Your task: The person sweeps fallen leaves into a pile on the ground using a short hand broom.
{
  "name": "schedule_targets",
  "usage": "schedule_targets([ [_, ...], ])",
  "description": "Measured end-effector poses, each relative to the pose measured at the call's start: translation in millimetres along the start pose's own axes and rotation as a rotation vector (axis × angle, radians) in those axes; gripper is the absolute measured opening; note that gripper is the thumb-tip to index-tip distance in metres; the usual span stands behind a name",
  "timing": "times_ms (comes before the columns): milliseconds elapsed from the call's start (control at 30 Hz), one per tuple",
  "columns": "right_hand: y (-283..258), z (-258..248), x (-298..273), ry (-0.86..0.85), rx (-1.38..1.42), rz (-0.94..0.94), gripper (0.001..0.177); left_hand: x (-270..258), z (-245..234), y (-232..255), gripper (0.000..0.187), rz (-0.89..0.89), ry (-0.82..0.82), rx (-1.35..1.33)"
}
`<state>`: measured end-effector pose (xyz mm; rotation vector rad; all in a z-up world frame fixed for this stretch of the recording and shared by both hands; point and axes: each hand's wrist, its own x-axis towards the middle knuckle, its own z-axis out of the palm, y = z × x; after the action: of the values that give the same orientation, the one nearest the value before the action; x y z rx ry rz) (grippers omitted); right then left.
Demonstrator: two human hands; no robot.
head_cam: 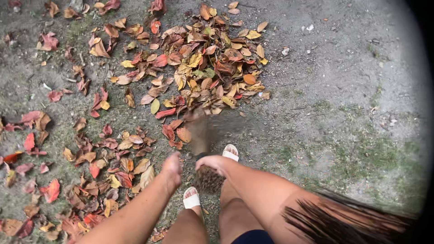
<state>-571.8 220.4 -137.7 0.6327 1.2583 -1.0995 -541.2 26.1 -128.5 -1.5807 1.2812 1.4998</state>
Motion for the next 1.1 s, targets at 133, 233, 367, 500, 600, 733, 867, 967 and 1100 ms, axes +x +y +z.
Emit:
schedule_targets([
  [133,-12,-30,-18,-0.535,0.164,-0.077,0.058,1,38,-1,0.057,0.03,-0.136,-0.04],
  [233,-13,-83,-92,-0.273,0.05,-0.211,0.072,-28,56,18,0.054,-0.092,-0.193,0.053],
  [367,-7,-177,-203,0.007,0.446,-0.154,0.065,-40,50,43,0.045,-0.001,-0.399,0.025],
  [500,-15,-279,-226,0.506,0.438,0.138,0.066,-26,31,52,0.044,-0.041,-0.303,-0.009],
  [600,-35,-332,-175,0.44,0.62,0.062,0.037,-14,23,56,0.041,-0.061,-0.281,-0.029],
  [733,-61,-242,-37,0.196,0.377,0.199,0.029,8,22,56,0.04,-0.007,-0.259,-0.042],
  [867,-87,-47,39,-0.249,0.064,0.128,0.037,7,23,63,0.06,-0.169,-0.159,0.007],
  [967,-98,-18,6,-0.366,-0.04,-0.019,0.047,-10,26,67,0.059,-0.181,-0.165,0.044],
  [1100,-107,-50,-78,-0.276,-0.179,-0.32,0.076,-34,19,86,0.062,-0.178,-0.416,-0.005],
])
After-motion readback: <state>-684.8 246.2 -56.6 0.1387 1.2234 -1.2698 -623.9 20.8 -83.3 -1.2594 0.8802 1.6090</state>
